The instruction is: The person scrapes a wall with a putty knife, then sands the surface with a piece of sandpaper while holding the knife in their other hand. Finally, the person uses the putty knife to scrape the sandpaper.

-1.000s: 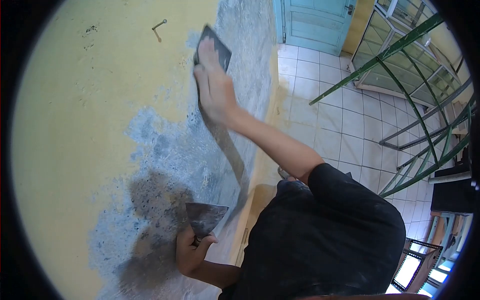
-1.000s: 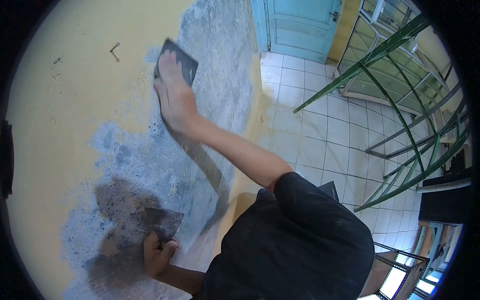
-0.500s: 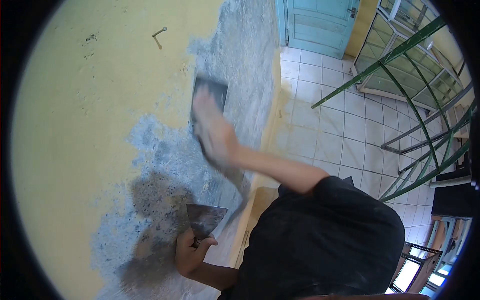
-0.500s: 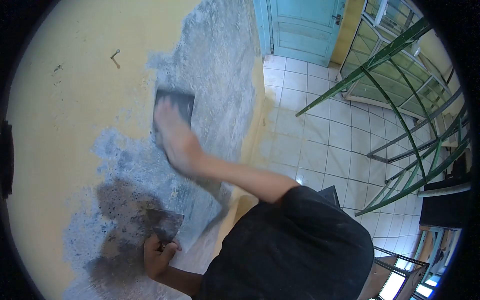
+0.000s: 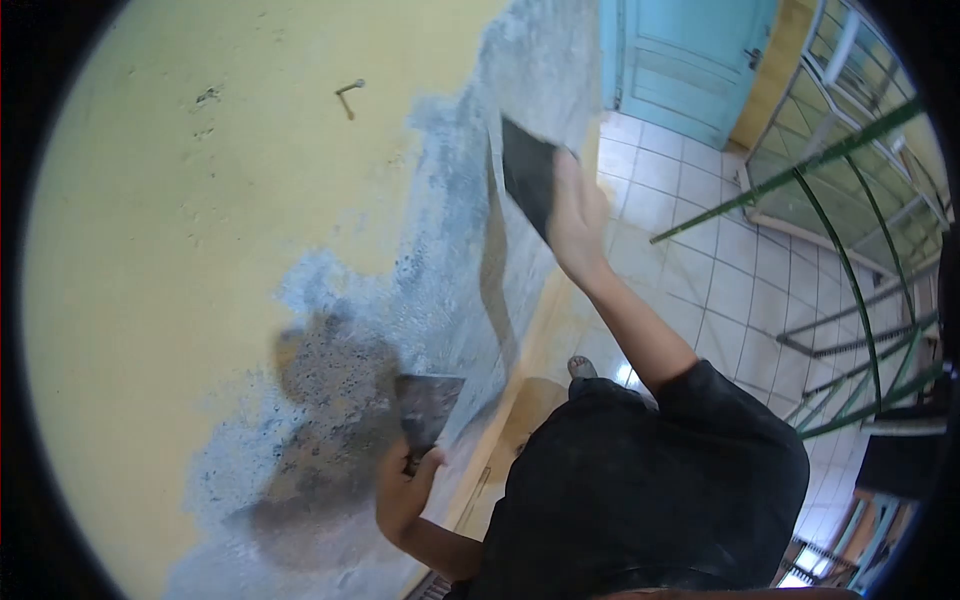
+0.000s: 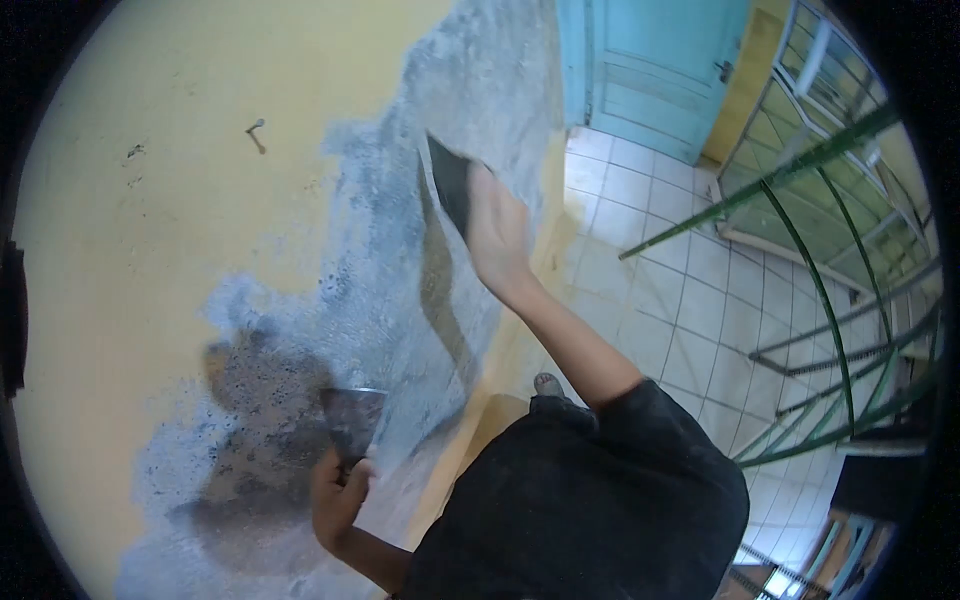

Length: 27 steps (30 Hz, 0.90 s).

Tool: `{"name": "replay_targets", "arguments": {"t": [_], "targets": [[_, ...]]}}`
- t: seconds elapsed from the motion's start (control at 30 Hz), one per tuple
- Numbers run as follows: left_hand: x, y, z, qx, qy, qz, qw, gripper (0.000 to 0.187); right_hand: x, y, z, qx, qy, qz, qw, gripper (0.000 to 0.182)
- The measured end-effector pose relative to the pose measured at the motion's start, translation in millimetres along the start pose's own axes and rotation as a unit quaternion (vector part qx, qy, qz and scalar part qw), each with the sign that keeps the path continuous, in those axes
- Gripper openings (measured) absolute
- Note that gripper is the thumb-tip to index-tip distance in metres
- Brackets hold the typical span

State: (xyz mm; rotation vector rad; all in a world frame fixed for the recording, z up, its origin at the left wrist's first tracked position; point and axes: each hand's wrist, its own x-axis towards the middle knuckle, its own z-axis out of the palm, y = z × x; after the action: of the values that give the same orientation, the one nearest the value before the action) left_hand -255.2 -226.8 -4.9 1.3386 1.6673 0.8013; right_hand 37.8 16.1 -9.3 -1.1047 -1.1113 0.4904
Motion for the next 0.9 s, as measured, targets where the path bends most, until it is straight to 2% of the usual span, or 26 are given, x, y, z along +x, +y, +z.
{"name": "replay_targets", "arguments": {"t": [0.03,0.1,0.17,0.2,0.23,0.27,0.33,0.37,0.5,0.57,0.7,0.77,0.9], "targets": [[3,-14,17,-0.01,0.036,-0.006,0.999,0.014,-15,11,-15,0.039,-0.034,0.037,0.998,0.048],[15,13,58,-0.039,0.05,-0.012,0.998,0.014,-52,52,-40,0.049,-0.091,0.178,0.979,0.044],[35,35,99,-0.068,0.062,-0.013,0.996,0.014,-79,73,-51,0.156,-0.127,0.271,0.941,0.047],[46,37,117,-0.072,0.088,0.066,0.991,0.016,-85,65,-50,0.254,-0.126,0.354,0.891,0.044],[56,38,131,-0.072,0.114,0.144,0.98,0.019,-87,68,-55,0.277,-0.186,0.397,0.855,0.041],[65,39,139,-0.074,0.127,0.142,0.979,0.019,-87,72,-58,0.277,-0.2,0.396,0.852,0.041],[79,47,152,-0.018,0.156,0.152,0.976,0.025,-73,63,-62,0.313,-0.265,0.5,0.763,0.041],[84,54,158,-0.033,0.169,0.158,0.972,0.028,-70,71,-61,0.312,-0.276,0.515,0.749,0.04],[107,52,170,0.004,0.207,0.188,0.96,0.025,-45,66,-53,0.3,-0.356,0.472,0.748,0.042],[106,55,172,-0.018,0.172,0.119,0.978,0.02,-34,61,-47,0.262,-0.382,0.439,0.77,0.043],[99,63,174,-0.073,0.203,0.093,0.972,0.015,-22,59,-43,0.272,-0.433,0.419,0.751,0.044],[95,60,165,-0.064,0.213,0.113,0.968,0.013,-20,47,-44,0.184,-0.485,0.239,0.821,0.038],[88,65,148,-0.068,0.201,0.134,0.968,0.014,-37,36,-40,0.266,-0.472,0.232,0.808,0.038]]}}
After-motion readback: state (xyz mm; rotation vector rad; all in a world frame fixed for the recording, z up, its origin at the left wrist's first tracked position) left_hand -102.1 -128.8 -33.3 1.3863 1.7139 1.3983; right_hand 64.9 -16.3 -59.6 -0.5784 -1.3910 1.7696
